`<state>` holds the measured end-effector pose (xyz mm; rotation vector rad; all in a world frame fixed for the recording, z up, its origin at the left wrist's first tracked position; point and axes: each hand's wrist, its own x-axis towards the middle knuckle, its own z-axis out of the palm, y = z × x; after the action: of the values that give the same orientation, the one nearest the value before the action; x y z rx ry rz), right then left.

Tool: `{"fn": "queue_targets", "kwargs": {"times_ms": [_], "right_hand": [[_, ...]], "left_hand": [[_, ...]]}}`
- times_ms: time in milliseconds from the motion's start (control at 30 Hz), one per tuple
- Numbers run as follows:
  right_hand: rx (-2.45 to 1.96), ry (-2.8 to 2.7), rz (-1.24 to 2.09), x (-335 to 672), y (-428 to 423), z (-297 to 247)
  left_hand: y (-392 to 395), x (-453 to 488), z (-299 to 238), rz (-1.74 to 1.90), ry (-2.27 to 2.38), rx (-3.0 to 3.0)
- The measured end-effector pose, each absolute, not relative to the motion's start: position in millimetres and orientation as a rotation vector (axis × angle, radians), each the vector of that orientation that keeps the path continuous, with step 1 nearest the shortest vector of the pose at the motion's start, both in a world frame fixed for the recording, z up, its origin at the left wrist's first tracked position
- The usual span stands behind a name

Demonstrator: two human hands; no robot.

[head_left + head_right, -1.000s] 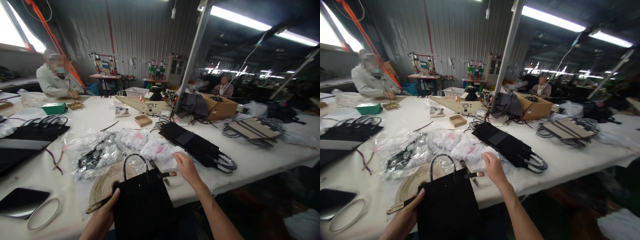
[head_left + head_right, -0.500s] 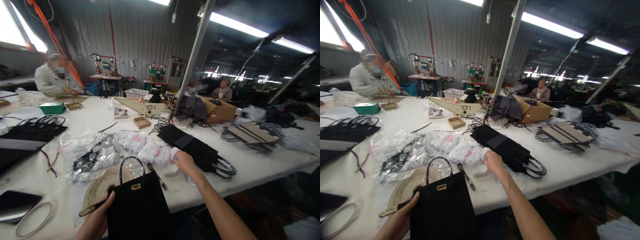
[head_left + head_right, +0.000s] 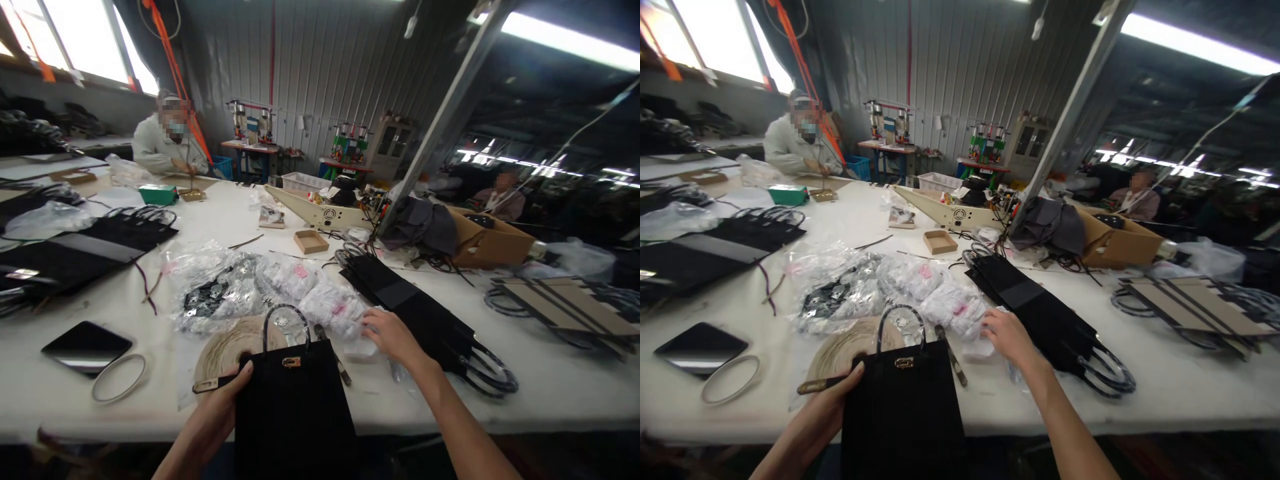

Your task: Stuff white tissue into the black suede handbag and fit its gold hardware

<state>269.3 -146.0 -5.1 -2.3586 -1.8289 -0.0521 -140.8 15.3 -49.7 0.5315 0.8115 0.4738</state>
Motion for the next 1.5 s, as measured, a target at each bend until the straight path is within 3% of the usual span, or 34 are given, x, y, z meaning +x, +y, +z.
{"fn": "queue_targets", "kwargs": {"times_ms": [200,367,567,767,967,1200,1500], "right_hand": [[-2.250,-1.548,-0.314,257.6,-134.9,2.8],[-2.148,-1.494,-0.252,249.3,-106.1,7.4],[-2.372,-1.445,-0.177,262.1,-79.2,6.1],[-2.195,-1.467,-0.047,243.4,-65.3,3.6],[-2.199,-1.367,0.186,198.2,12.5,6.5],[-2.445,-1.532,-0.001,166.0,102.8,4.0],[-2.404,-1.525,-0.367,194.8,80.3,30.0]], "left_hand": [[15.4,-141.3,-51.9,0.467,0.750,0.499],[13.8,-143.1,-57.5,0.470,0.653,0.534],[9.3,-144.5,-53.8,0.507,0.621,0.540],[9.2,-144.8,-49.5,0.498,0.643,0.553],[13.8,-143.1,-63.1,0.487,0.610,0.510],[9.4,-141.2,-65.4,0.569,0.619,0.517],[11.9,-137.7,-76.3,0.565,0.597,0.470]]}}
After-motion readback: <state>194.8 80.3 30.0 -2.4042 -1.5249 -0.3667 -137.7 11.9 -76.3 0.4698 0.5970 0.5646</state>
